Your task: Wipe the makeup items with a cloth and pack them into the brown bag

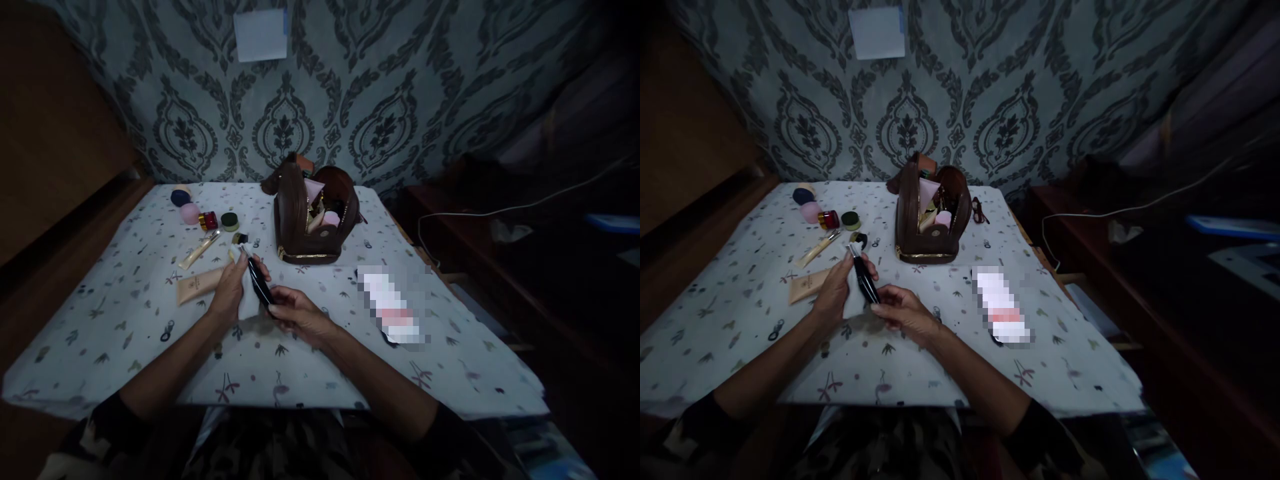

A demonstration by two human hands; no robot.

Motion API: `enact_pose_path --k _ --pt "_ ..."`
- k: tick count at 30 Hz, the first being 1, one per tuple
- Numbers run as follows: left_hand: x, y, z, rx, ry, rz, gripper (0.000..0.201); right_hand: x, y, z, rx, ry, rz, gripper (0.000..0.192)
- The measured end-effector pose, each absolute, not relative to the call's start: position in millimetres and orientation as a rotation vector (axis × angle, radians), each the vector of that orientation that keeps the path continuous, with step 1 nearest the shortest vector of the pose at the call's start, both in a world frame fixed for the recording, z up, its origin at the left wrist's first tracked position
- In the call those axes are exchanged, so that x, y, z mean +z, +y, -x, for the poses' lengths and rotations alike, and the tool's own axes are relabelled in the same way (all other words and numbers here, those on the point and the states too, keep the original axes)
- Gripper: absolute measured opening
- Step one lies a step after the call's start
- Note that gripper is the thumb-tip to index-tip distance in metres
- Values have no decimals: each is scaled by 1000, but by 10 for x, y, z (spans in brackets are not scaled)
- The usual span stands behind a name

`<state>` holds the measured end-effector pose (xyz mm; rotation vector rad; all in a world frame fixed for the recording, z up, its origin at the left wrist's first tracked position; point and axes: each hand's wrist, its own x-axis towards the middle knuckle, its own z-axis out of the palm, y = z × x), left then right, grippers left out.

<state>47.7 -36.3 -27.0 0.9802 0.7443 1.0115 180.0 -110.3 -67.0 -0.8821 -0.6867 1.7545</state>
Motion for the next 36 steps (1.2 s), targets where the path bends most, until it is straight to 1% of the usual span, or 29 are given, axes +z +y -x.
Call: enact_pose_path --k 5,9,13,20,25,28,30,32,34,36 --pt "-264 -367 -475 1012 731 -932 44 -667 -1117 -1777 1708 -777 885 48" --pt "-235 -358 -451 982 723 -873 40 -657 -1130 -1804 1814 -792 826 48" --pt "-219 -361 -447 959 716 -867 41 -641 -1125 -1827 1915 -808 774 52" --pt "-288 -357 -468 1004 709 -845 44 -688 -1084 -1804 1734 -758 914 50" --pt "-340 -348 -468 992 708 -836 46 -691 -1094 -1791 1594 -864 981 43" --pt "-356 -360 -485 988 727 -842 48 -703 -1107 -1776 1471 -966 1057 37" --pt "-371 -371 -501 990 754 -842 48 -717 -1121 -1764 1334 -1061 1126 31" --pt "-391 -382 -516 1000 770 -844 47 -734 -1145 -1753 1084 -1206 1243 22" --pt "-406 -390 -526 999 765 -845 46 -753 -1177 -1746 766 -1388 1371 13" --pt "-412 -393 -528 995 762 -851 46 -775 -1208 -1740 496 -1556 1450 8"
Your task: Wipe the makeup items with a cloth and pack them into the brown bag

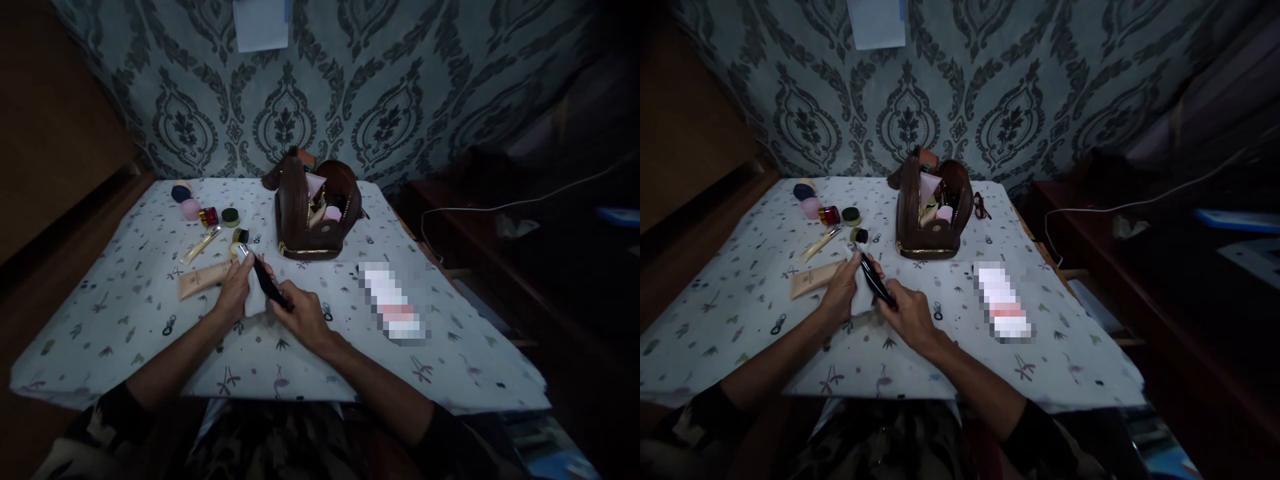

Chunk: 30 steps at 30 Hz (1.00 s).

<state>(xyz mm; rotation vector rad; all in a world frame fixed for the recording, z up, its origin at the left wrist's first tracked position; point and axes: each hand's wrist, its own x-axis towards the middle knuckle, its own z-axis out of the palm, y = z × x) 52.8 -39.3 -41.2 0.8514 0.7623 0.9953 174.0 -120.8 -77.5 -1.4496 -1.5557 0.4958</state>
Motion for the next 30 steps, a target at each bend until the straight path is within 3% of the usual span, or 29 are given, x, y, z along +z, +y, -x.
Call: enact_pose_path --k 4,12,19,30 --pt "-399 -390 -517 994 772 -883 45 -802 -1236 -1732 296 -1697 1490 8" --pt "-362 -328 -477 1044 756 -888 41 -697 -1208 -1742 792 -1527 1322 27" --pt "-330 -338 -484 1029 758 -876 44 -736 -1244 -1732 611 -1599 1288 19" --pt "-476 -462 -536 867 697 -839 42 -746 -1219 -1745 758 -1473 1291 21"
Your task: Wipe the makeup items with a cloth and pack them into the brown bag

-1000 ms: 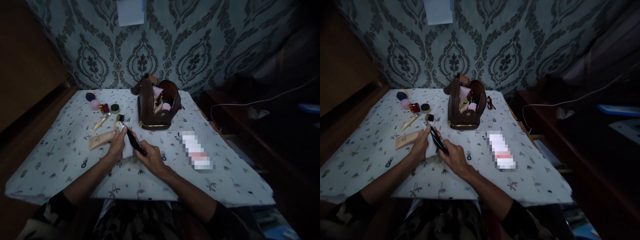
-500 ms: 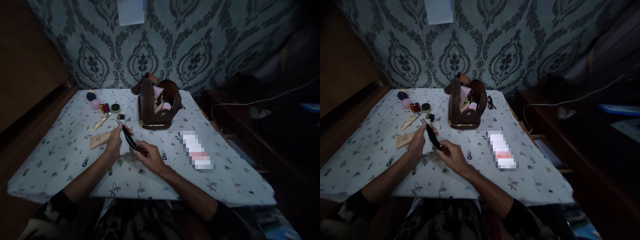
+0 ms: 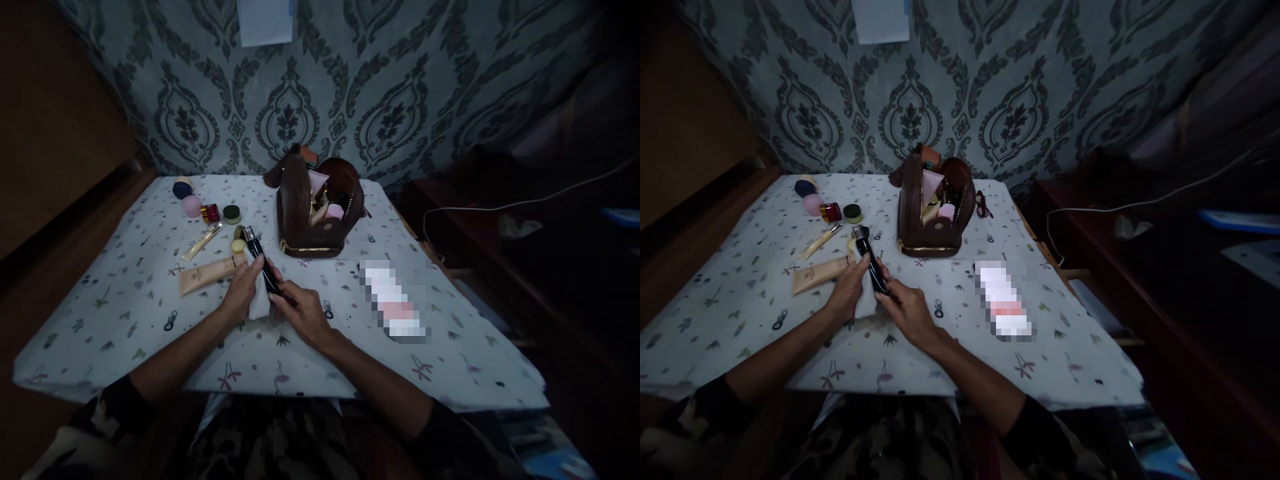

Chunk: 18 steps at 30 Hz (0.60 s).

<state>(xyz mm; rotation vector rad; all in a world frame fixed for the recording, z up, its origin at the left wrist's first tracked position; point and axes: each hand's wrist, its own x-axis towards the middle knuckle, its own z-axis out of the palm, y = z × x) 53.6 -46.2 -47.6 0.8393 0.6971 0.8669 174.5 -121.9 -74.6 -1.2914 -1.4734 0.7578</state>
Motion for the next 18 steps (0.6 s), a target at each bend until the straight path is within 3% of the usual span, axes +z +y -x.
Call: enact_pose_path --k 5,9,14,18 --pt "-445 -408 -484 816 699 -946 42 -658 -1216 -1784 751 -1433 1306 36" --pt "-424 -384 -401 531 599 -1053 43 -572 -1179 -1853 756 -1181 1269 35" --pt "-379 -453 -347 153 455 -1140 44 -538 -1110 -1919 1031 -930 1114 46" --pt "-350 -463 -342 90 446 -1131 44 -529 -1082 -1962 1175 -869 1002 40"
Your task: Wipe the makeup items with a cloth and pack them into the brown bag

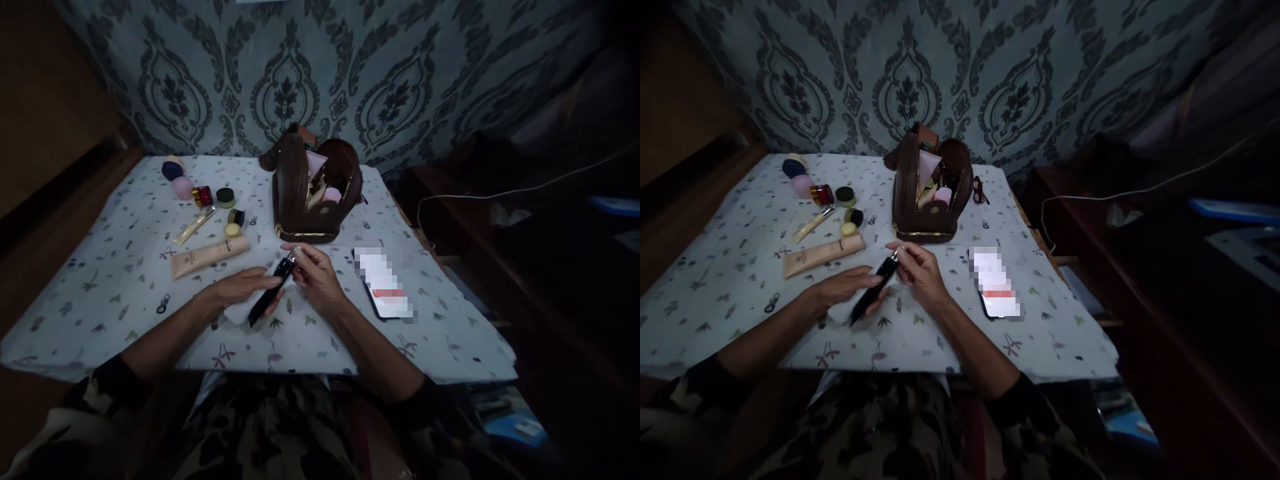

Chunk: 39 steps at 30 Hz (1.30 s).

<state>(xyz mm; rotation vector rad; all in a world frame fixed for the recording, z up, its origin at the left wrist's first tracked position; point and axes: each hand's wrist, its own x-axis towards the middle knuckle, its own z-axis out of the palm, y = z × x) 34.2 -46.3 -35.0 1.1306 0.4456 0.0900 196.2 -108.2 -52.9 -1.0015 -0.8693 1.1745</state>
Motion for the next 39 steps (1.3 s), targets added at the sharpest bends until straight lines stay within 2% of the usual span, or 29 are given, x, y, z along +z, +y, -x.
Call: enact_pose_path --k 9,14,19,22,26,30,33,39 --pt "-361 -389 -272 97 387 -1081 47 -442 -1043 -2202 1032 -613 951 33" --pt "-438 -339 -360 377 494 -832 61 -420 -1055 -2221 927 -551 986 27" --pt "-398 -281 -495 734 715 -620 66 -472 -1086 -2055 798 -785 1047 23" --pt "-329 -317 -531 866 661 -533 56 -515 -1111 -1917 763 -940 1078 21" --pt "-321 -469 -545 879 545 -527 28 -607 -1126 -1789 668 -1032 1196 17" --pt "-423 -656 -600 830 524 -657 44 -715 -1149 -1757 485 -1209 1271 11" --pt "-486 -742 -661 871 539 -692 43 -753 -1181 -1757 299 -1371 1292 5" --pt "-473 -774 -691 934 600 -684 42 -726 -1208 -1753 24 -1625 1234 17"
